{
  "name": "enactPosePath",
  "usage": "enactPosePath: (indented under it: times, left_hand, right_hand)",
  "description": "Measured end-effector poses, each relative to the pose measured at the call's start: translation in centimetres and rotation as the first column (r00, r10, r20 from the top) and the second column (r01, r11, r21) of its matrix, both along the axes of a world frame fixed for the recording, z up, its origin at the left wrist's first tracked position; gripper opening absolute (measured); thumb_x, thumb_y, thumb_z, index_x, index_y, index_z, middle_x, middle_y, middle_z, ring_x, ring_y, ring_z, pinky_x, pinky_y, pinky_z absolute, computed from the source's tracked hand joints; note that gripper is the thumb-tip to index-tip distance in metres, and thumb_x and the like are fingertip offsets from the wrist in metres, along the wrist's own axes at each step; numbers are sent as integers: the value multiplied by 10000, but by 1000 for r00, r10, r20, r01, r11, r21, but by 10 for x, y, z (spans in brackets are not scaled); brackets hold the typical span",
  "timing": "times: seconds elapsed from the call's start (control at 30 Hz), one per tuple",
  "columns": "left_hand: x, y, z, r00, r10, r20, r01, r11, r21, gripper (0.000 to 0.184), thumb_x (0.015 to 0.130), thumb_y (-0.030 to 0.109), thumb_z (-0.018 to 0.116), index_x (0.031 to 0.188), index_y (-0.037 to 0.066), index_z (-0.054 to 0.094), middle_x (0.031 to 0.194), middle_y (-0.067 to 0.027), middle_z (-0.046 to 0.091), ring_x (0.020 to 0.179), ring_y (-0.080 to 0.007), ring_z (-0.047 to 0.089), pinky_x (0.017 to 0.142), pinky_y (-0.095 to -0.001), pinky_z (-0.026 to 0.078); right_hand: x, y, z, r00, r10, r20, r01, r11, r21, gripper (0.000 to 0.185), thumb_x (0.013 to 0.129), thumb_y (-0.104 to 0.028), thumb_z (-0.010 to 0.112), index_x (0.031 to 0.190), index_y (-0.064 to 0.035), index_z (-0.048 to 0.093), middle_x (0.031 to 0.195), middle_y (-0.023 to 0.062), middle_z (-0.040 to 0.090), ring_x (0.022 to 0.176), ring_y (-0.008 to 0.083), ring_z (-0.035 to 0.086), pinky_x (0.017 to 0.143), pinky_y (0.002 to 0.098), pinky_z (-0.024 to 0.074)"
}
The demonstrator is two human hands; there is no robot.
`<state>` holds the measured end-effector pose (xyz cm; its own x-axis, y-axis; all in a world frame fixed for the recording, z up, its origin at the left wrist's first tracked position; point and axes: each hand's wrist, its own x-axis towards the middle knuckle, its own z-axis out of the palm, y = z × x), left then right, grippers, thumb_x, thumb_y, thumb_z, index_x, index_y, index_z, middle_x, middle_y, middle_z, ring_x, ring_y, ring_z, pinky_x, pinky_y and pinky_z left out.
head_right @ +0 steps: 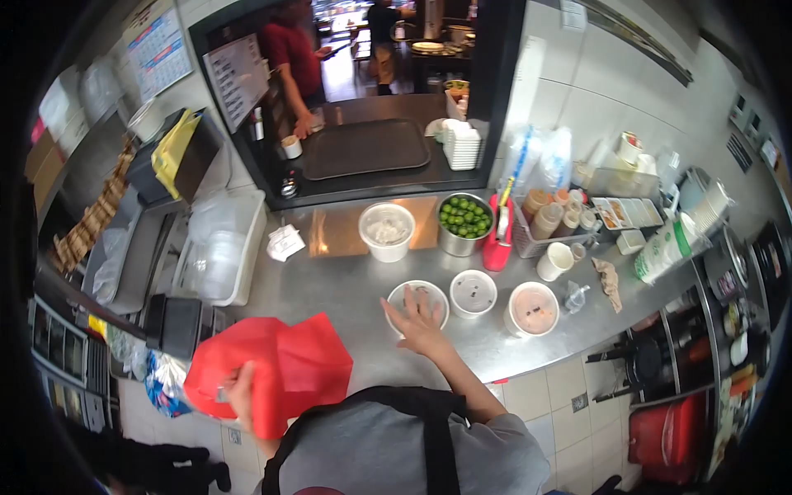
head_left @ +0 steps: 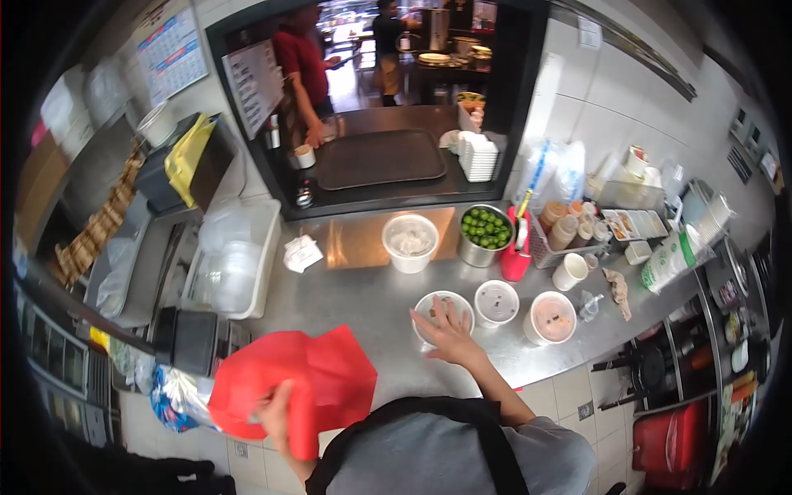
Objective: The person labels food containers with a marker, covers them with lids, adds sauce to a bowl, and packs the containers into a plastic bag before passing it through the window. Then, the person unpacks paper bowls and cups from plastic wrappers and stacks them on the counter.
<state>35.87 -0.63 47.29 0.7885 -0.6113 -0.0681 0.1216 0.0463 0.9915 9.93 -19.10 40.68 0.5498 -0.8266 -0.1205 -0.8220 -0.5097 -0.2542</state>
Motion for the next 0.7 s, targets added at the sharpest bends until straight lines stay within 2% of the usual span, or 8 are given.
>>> enactPosePath:
  times: [0.03,0.1,0.2,0.3,0.33,0.47,0.5,0.7]
  left_hand:
    - [-18,-7,21,991,-106,-80,117,982,151,160,737,85,684,852,26,591,783,-33,580,718,-130,562,679,-252,466]
    - [-26,-20,6,972,-205,-112,213,975,63,171,743,81,676,875,26,582,800,-36,578,733,-134,561,687,-256,466]
    - [-30,-32,-24,968,-212,-132,199,974,-106,190,751,75,663,908,27,567,826,-40,575,756,-140,560,698,-261,467]
    - [-21,-26,-43,973,-138,-184,100,975,-200,210,760,69,651,941,27,553,852,-45,572,779,-146,558,709,-266,467]
    - [-13,-19,-47,975,-89,-206,42,975,-219,217,763,67,646,953,27,549,861,-47,570,786,-147,558,713,-267,467]
    - [34,4,-60,984,-45,-174,-27,919,-393,246,775,60,630,997,28,530,896,-53,566,817,-155,556,728,-274,468]
    - [44,9,-50,976,-215,-21,169,821,-546,334,808,55,580,1120,34,465,1008,-72,550,910,-185,548,778,-298,469]
    - [26,0,-5,933,-71,-353,-114,872,-476,271,845,129,579,1083,64,467,979,-47,521,898,-176,540,829,-305,453]
  right_hand:
    - [14,1,25,938,147,313,-180,980,79,815,685,-185,739,1365,-240,293,1427,148,183,1303,366,213,999,523,263]
    - [37,6,62,505,235,831,-522,850,76,664,717,-189,715,1306,-142,411,1344,146,371,1250,308,353,1001,412,315]
    - [64,29,107,384,282,879,-660,749,48,308,771,-174,662,1027,-30,573,1031,112,568,999,247,545,855,303,416]
    - [79,21,100,413,317,854,-522,850,-63,143,789,-128,629,814,-11,552,832,85,552,769,241,559,690,318,437]
    - [80,17,101,310,358,881,-436,877,-203,134,778,-86,624,760,-3,521,768,100,517,699,257,531,621,331,417]
    - [50,-15,100,385,281,879,-4,953,-303,155,766,-131,634,737,-22,527,759,94,525,700,279,533,621,346,418]
    - [41,-19,97,427,317,847,3,936,-352,165,765,-141,639,734,-25,526,754,91,525,701,278,534,629,346,418]
    - [25,-18,82,587,439,680,-58,861,-506,171,773,-174,635,743,-39,536,716,73,529,711,264,543,662,347,417]
